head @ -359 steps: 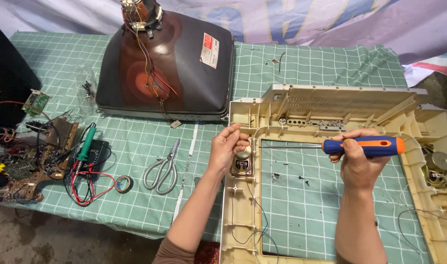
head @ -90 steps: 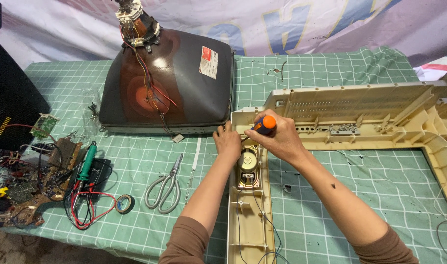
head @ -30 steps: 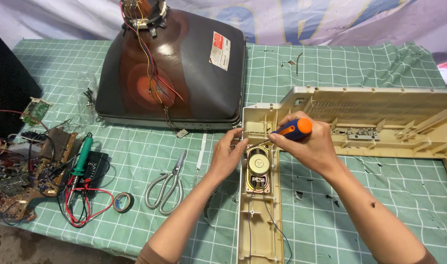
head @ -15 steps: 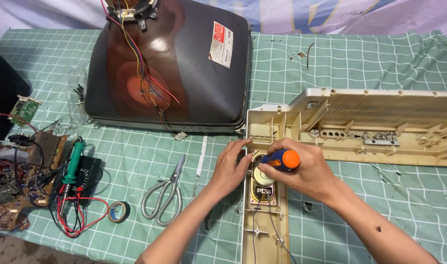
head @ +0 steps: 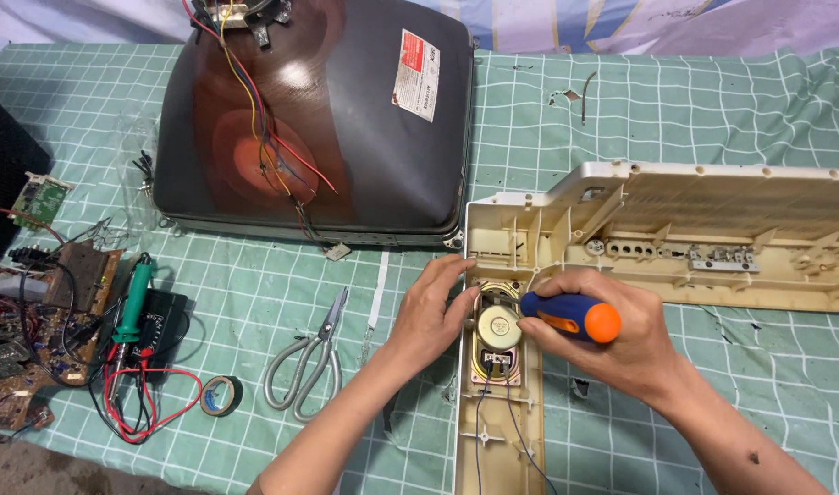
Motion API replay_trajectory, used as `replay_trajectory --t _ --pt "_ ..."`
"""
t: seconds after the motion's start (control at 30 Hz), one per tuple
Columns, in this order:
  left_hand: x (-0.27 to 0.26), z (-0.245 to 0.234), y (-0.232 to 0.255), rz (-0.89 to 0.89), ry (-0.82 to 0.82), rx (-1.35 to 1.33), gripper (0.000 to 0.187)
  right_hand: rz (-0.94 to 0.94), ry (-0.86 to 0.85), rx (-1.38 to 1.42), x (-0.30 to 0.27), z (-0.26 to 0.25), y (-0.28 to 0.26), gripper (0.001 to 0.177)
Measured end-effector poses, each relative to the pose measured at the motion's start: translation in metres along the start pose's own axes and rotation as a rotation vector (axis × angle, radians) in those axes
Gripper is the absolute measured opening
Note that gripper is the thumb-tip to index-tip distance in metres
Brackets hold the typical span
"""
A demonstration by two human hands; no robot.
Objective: The person uses a screwdriver to tighten screws on a speaker component inside a beige plastic casing. They manipulate wires and adjust the speaker's position within the frame while working on a green checkered table.
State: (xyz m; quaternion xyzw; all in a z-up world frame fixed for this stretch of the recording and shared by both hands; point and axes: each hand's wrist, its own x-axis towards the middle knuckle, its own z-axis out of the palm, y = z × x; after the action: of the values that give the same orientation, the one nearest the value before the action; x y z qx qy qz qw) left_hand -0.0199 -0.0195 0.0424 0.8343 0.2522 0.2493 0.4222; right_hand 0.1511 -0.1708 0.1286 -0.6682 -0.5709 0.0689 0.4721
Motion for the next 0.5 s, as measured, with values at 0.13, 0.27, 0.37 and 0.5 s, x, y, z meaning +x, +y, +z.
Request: replay_trajectory --t 0.13,0.27,0.37,0.5 --pt "-0.008 0.009 -0.003 0.01 -0.028 0.026 0.037 0.034 0.012 -0.04 -0.014 -0.024 -0.002 0.028" --pt "-0.017 0.019 -0.022 0.093 -0.028 0.174 0.04 -0.024 0.03 -0.176 -0.045 -0.059 -0.01 0.036" --pt "-0.022 0.017 -0.019 0.079 -0.037 0.179 0.039 0.075 0.07 -0.213 -0.077 -0.08 -0.017 0.037" --pt "-0.033 0.023 -0.013 0.153 -0.011 0.21 0.044 0.185 0.156 -0.23 -0.136 -0.104 -0.018 0.039"
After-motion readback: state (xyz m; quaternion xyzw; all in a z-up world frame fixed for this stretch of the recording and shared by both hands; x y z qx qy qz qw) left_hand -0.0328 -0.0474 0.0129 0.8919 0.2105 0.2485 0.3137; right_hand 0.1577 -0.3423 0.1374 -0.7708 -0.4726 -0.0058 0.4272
